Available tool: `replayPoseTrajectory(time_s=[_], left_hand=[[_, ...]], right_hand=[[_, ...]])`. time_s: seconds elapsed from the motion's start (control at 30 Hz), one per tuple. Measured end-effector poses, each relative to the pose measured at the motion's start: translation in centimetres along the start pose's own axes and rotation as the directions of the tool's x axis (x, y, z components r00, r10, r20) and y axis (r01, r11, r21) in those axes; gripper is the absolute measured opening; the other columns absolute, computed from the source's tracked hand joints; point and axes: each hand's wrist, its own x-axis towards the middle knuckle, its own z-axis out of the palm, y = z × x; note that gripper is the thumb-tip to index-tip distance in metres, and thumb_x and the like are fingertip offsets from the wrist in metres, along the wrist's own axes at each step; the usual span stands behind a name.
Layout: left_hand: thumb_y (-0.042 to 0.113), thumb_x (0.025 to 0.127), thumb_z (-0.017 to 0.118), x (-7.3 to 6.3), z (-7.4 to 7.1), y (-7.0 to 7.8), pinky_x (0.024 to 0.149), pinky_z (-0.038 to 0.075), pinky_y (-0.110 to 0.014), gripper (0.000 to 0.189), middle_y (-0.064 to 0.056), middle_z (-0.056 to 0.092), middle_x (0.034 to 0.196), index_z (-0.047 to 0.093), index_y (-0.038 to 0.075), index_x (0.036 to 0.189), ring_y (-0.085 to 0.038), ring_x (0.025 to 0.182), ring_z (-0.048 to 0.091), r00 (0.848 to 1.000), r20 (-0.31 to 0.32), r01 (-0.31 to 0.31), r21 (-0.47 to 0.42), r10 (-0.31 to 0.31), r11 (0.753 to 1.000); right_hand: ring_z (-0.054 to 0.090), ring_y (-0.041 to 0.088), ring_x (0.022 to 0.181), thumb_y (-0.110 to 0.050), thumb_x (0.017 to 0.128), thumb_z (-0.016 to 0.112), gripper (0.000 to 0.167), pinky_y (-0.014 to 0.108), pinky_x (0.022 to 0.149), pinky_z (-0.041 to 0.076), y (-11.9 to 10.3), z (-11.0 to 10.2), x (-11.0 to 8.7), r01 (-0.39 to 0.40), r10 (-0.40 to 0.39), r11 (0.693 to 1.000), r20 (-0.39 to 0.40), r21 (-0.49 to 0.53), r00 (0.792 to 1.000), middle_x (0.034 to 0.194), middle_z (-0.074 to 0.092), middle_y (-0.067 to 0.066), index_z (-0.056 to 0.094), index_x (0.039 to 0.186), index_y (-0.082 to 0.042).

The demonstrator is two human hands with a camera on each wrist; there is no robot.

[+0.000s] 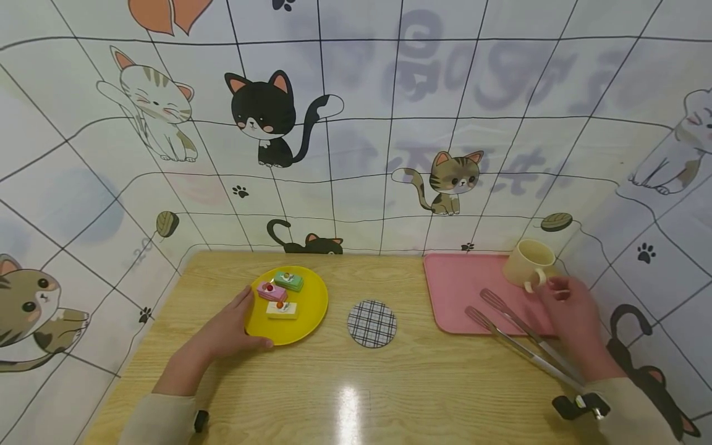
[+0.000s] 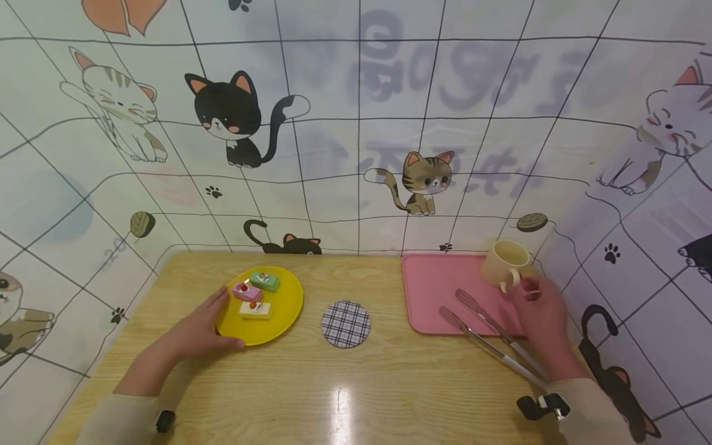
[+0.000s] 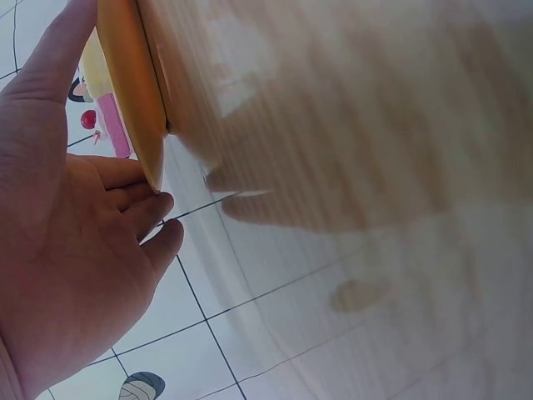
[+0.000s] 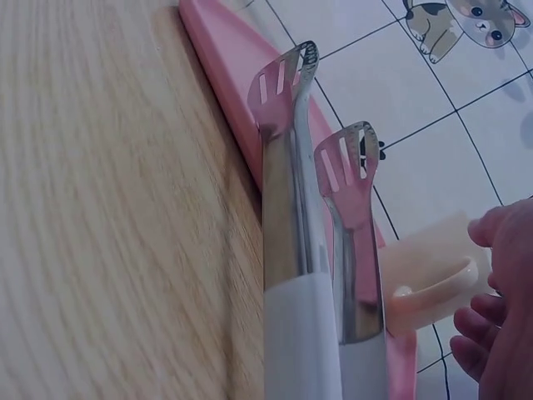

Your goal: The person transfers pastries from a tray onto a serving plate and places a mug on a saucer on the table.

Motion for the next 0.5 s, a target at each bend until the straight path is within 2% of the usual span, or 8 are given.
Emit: replayPoseTrajectory(time_s=[0.13,0.27,0.5], left_hand=[[0.070,0.079,0.091,0.0,0.0,0.1,0.129,0.029,-0.067,0.141,-0.031,0.014,0.180,0.021,-0.012,0.170,-0.054,0.163,0.025,1.000,0.004,0.004,-0.007,-0.004,1.000],[0.069,0.079,0.092,0.1,0.0,0.1,0.129,0.029,-0.067,0.141,-0.031,0.015,0.180,0.021,-0.012,0.170,-0.054,0.162,0.025,1.000,0.004,0.005,-0.005,-0.005,1.000],[0.069,0.079,0.092,0.1,0.0,0.1,0.129,0.029,-0.067,0.141,-0.032,0.015,0.180,0.022,-0.013,0.169,-0.055,0.162,0.025,1.000,0.003,0.002,0.003,-0.002,1.000]], right_hand=[[0.060,0.043,0.124,-0.053,0.109,0.066,0.075,0.015,0.069,0.043,-0.2,0.6,0.7,-0.037,0.038,0.999,-0.052,0.022,0.998,0.143,0.062,0.028,0.054,0.158,0.002],[0.062,0.038,0.117,-0.047,0.109,0.068,0.066,0.015,0.066,0.043,-0.3,1.2,1.2,-0.083,0.086,0.996,-0.092,0.041,0.992,0.141,0.065,0.026,0.059,0.154,0.001],[0.062,0.035,0.116,-0.044,0.109,0.069,0.063,0.013,0.066,0.044,-0.3,1.5,2.0,-0.121,0.127,0.990,-0.094,0.072,0.987,0.142,0.065,0.026,0.060,0.153,0.001]])
